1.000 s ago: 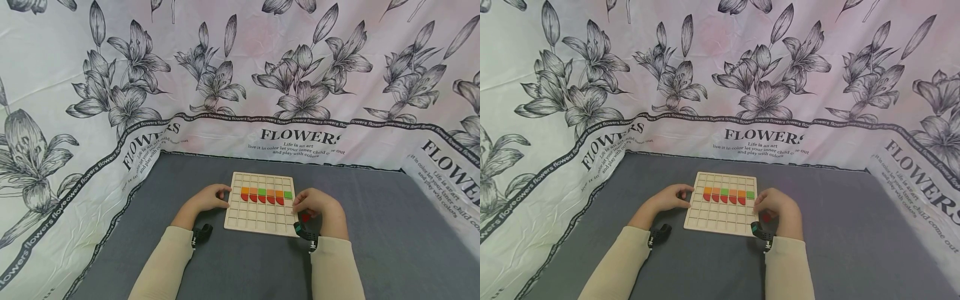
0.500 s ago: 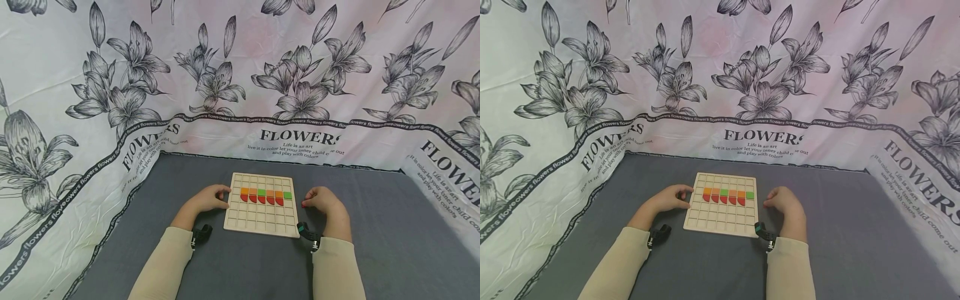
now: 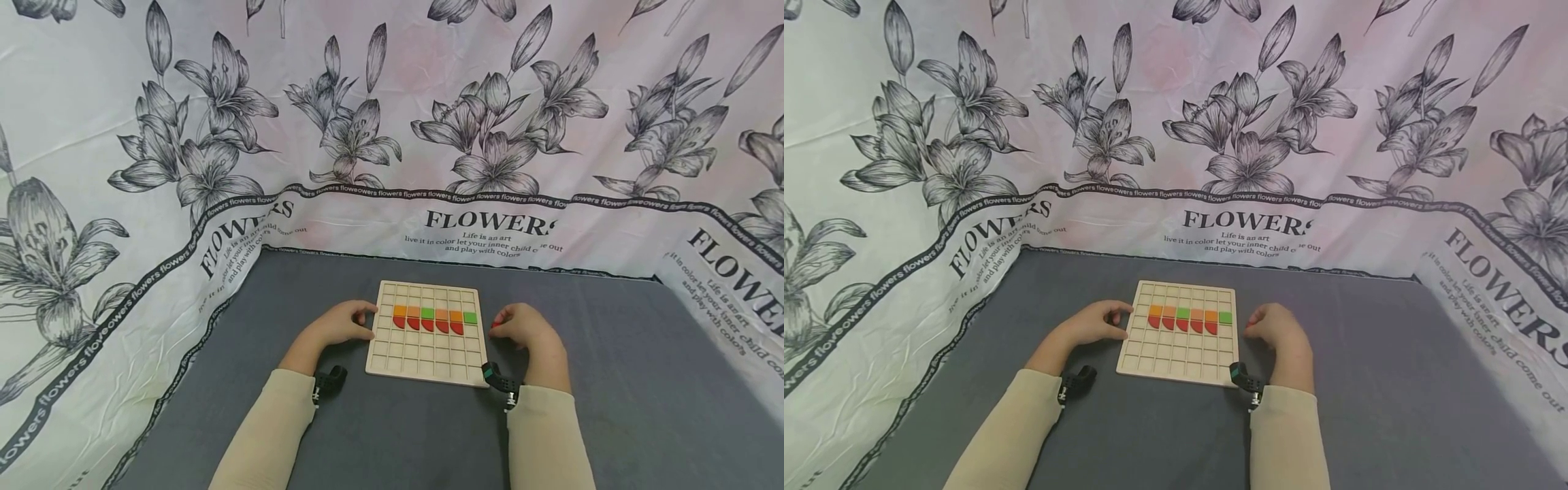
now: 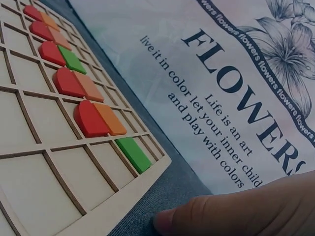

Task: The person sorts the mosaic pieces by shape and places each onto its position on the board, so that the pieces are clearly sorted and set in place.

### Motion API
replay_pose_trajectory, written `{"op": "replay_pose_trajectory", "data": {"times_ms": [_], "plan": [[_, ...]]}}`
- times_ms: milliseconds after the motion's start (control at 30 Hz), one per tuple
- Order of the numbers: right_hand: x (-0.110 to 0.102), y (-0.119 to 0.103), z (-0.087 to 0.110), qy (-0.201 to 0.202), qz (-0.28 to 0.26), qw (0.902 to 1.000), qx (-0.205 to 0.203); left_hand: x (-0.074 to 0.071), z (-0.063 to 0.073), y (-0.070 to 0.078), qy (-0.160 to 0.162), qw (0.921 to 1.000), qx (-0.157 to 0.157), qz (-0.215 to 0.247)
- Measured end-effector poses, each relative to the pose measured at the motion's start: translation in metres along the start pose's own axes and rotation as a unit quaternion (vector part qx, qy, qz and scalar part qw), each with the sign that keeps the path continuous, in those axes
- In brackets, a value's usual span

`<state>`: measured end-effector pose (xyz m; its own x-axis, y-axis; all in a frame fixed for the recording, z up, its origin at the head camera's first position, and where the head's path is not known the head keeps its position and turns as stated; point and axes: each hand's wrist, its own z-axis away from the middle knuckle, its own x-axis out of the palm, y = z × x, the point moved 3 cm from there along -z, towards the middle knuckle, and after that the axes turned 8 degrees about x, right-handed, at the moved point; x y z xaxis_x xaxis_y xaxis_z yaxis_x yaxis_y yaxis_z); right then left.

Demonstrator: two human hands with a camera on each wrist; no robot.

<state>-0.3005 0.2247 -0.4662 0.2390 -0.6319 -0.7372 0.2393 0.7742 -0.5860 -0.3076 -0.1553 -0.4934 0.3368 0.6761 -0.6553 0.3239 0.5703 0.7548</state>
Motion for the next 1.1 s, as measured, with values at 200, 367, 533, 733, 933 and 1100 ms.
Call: {"op": "replay_pose_trajectory", "data": {"times_ms": [200,367,533,733,933,1100], "plan": [[0.002,0.0,-0.001,0.008,-0.023,0.9995,0.022,-0.001,0.0,0.001,-0.001,1.0,0.0,-0.002],[0.005,-0.001,-0.005,0.041,-0.005,0.9989,0.022,-0.001,-0.001,0.001,0.002,1.0,0.005,-0.005],[0.003,-0.002,-0.005,0.083,0.006,0.9964,0.018,-0.001,-0.001,-0.001,0.002,1.0,0.004,-0.004],[-0.005,-0.002,-0.005,0.104,-0.027,0.9942,-0.005,-0.001,-0.001,-0.001,0.001,1.0,0.004,-0.004],[-0.006,-0.003,-0.007,0.105,-0.044,0.9934,-0.013,-0.001,0.0,0.001,0.001,1.0,0.008,0.001],[0.004,0.0,-0.012,0.098,-0.032,0.9946,0.002,0.0,0.0,0.0,0.0,1.0,0.007,0.001]]}}
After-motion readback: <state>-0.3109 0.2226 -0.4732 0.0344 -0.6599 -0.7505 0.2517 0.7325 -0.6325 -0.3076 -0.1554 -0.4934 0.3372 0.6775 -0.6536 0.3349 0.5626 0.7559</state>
